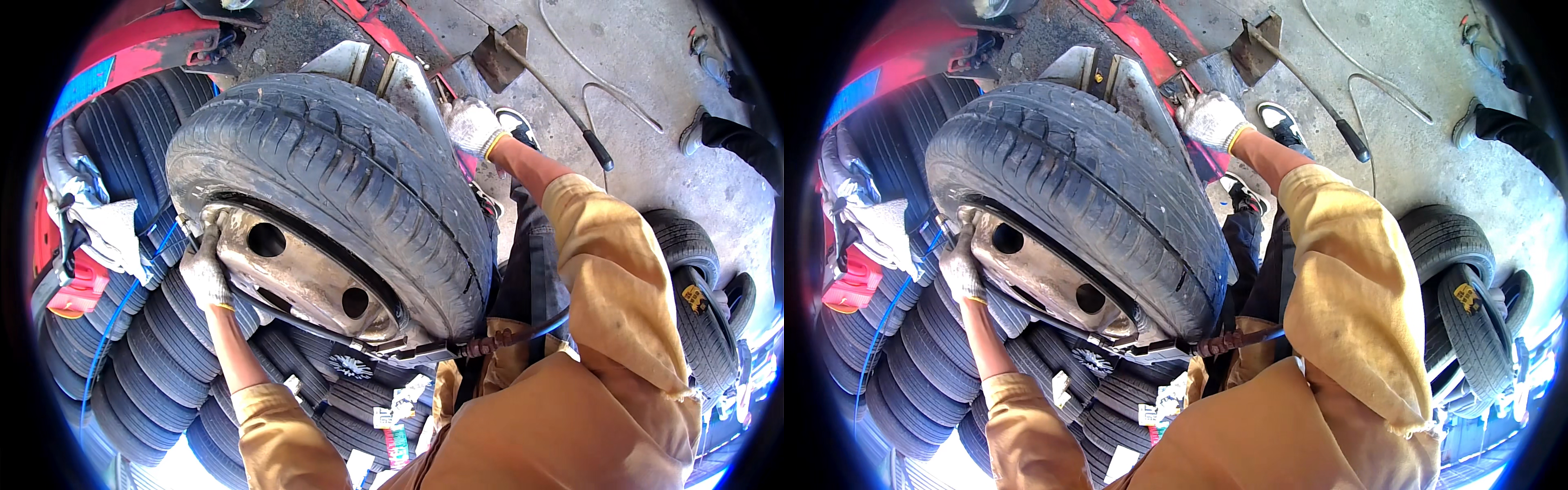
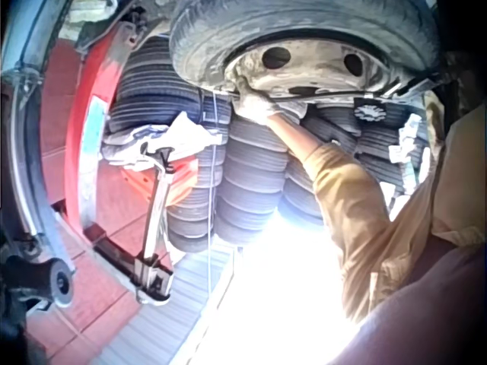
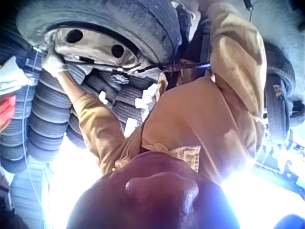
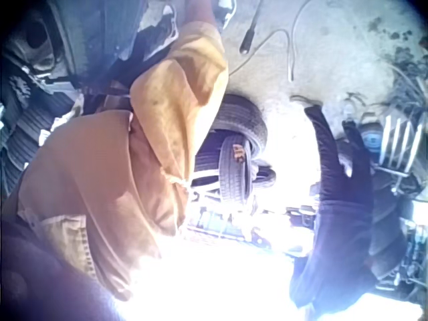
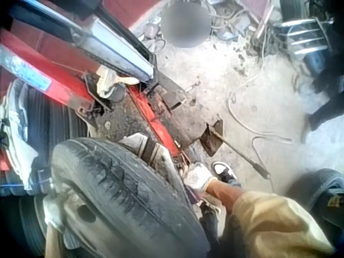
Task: The person uses a pry bar to separate a tire from a wheel rim mounted on a tire changing machine. They then wipe the rim with a cloth and use a tire iron to pry the tire bead off the rim. Finally, they connect an air hose to the valve stem to inflate the tire.
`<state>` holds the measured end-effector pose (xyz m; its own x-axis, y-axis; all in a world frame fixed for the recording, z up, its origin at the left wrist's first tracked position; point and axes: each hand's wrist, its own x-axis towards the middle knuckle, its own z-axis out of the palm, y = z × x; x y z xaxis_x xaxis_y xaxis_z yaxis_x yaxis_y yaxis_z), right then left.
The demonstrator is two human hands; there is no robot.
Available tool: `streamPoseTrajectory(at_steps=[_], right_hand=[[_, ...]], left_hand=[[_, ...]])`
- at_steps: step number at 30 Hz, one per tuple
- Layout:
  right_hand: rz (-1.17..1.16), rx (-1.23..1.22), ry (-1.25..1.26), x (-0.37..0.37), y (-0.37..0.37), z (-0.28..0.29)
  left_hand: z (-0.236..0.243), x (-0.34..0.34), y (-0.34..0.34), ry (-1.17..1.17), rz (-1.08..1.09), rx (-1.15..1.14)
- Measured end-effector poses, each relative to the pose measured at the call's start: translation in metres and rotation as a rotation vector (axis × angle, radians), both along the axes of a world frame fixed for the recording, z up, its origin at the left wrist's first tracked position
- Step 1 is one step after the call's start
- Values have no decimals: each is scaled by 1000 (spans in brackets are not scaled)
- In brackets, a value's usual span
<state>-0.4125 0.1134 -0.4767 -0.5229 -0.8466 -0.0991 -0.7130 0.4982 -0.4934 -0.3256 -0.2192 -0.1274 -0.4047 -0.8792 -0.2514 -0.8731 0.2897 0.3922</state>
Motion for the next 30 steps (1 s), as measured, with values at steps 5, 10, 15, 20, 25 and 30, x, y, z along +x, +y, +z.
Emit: streamPoseTrajectory(at_steps=[5,10,15,20,25,30], right_hand=[[67,24,-19,-3,9,3],[84,-25,-73,33,36,-7],[-61,-14,-102,39,26,3],[-104,36,-127,8,1,11],[-43,-38,-25,-7,-9,0],[3,-108,-29,-10,-16,-16]], left_hand=[[3,3,-9,-72,18,-26],[1,2,-7,-58,38,-23],[2,6,-13,-55,33,5],[1,5,-13,-45,16,10],[1,-1,-4,-25,32,21],[1,2,-6,9,28,39]])
